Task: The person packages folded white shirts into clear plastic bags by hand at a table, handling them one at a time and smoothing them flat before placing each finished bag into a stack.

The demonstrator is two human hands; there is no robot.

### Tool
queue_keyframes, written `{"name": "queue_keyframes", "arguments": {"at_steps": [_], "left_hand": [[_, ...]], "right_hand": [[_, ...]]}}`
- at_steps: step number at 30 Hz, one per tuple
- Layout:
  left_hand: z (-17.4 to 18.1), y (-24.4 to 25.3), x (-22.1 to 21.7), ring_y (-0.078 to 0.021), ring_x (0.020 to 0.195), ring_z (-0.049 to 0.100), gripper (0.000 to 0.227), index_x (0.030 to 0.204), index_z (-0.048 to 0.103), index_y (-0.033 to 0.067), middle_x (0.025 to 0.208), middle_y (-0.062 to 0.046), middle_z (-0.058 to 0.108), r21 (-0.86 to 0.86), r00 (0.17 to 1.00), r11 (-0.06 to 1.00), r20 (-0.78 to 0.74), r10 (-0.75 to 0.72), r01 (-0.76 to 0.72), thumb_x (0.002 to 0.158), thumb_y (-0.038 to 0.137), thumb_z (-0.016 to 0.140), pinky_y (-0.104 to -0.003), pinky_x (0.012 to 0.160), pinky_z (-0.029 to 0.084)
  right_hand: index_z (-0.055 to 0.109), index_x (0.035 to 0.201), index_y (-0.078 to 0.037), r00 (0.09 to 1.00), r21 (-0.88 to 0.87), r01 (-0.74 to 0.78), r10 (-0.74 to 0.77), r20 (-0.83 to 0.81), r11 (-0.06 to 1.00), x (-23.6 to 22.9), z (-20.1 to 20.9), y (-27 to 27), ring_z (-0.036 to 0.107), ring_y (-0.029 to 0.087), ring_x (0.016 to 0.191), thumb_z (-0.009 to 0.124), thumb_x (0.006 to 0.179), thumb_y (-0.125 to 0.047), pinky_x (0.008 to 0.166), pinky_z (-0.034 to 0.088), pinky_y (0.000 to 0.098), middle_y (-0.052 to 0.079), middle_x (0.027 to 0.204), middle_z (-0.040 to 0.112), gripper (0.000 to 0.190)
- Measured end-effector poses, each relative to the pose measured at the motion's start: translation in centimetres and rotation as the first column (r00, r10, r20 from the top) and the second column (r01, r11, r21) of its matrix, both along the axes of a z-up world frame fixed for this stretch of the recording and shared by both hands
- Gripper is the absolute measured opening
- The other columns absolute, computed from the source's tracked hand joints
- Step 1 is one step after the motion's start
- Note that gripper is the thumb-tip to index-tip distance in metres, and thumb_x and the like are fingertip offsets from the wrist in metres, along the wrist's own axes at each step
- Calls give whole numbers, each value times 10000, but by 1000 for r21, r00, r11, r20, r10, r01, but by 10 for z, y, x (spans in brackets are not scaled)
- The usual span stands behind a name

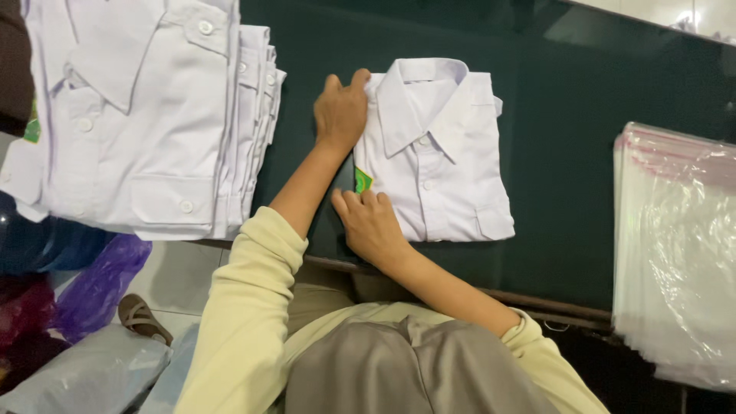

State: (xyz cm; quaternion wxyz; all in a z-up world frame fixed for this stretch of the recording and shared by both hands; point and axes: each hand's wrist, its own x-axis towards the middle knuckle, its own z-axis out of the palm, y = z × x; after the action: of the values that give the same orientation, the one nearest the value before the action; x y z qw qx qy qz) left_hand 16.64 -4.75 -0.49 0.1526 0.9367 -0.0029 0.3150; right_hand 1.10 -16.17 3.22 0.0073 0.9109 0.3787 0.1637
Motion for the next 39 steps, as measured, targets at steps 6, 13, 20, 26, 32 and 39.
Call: {"name": "queue_keyframes", "arguments": {"at_steps": [6, 13, 20, 26, 32, 39], "left_hand": [[43, -26, -32, -309, 993, 465, 409, 1297, 406, 98, 1043, -103, 551, -61, 997, 995, -24, 75, -77, 895, 142, 463, -431, 847, 341], [25, -32, -58, -488, 1381, 69, 556, 1477, 258, 307, 1498, -276, 75, -256, 895, 910, -230, -384, 325, 980, 545, 336, -613, 1088, 177], [22, -36, -59, -469, 1387, 78, 556, 1480, 240, 332, 1484, -291, 90, -200, 911, 933, -229, -342, 300, 981, 555, 336, -605, 1085, 214], [18, -41, -65, -414, 1382, 156, 497, 1453, 338, 292, 1477, -233, 216, -16, 978, 986, -123, -166, 166, 996, 486, 321, -666, 1026, 195], [46, -62, -132, -534, 1346, 161, 620, 1461, 210, 12, 1472, -324, 146, -125, 953, 985, -263, -152, 123, 966, 332, 401, -635, 1026, 240], [37, -52, -136, -470, 1382, 40, 607, 1460, 161, 0, 1516, -263, 57, -135, 829, 977, -518, -211, 165, 977, 341, 300, -697, 1011, 44]], "right_hand": [[535, 1052, -139, 1000, 40, 7, -8, 29, 999, -11, 0, -3, 446, 247, 667, 483, 725, -137, 539, 320, 378, 38, 789, 480, 331], [650, 981, -54, 952, 359, -266, 303, -51, 895, -14, 25, -28, 548, 323, 733, 539, 856, -265, 585, 391, 365, 98, 801, 534, 269], [516, 1301, -32, 989, 366, 127, -92, -112, 922, 5, 46, -119, 252, 439, 1340, 544, 897, -450, 1050, 101, 559, 179, 1368, 461, 583], [234, 1445, 47, 859, 108, 459, -409, -309, 882, -14, 17, -143, 173, 491, 1352, 415, 871, -596, 1071, 126, 562, 355, 1450, 198, 881], [248, 1445, 6, 837, 72, 489, -445, -320, 869, -12, 10, -144, 162, 468, 1365, 398, 828, -670, 1070, 142, 550, 332, 1464, 180, 928], [231, 1450, 9, 828, 51, 501, -462, -318, 864, -16, 16, -143, 180, 453, 1366, 384, 844, -651, 1059, 155, 543, 330, 1461, 192, 909]]}}
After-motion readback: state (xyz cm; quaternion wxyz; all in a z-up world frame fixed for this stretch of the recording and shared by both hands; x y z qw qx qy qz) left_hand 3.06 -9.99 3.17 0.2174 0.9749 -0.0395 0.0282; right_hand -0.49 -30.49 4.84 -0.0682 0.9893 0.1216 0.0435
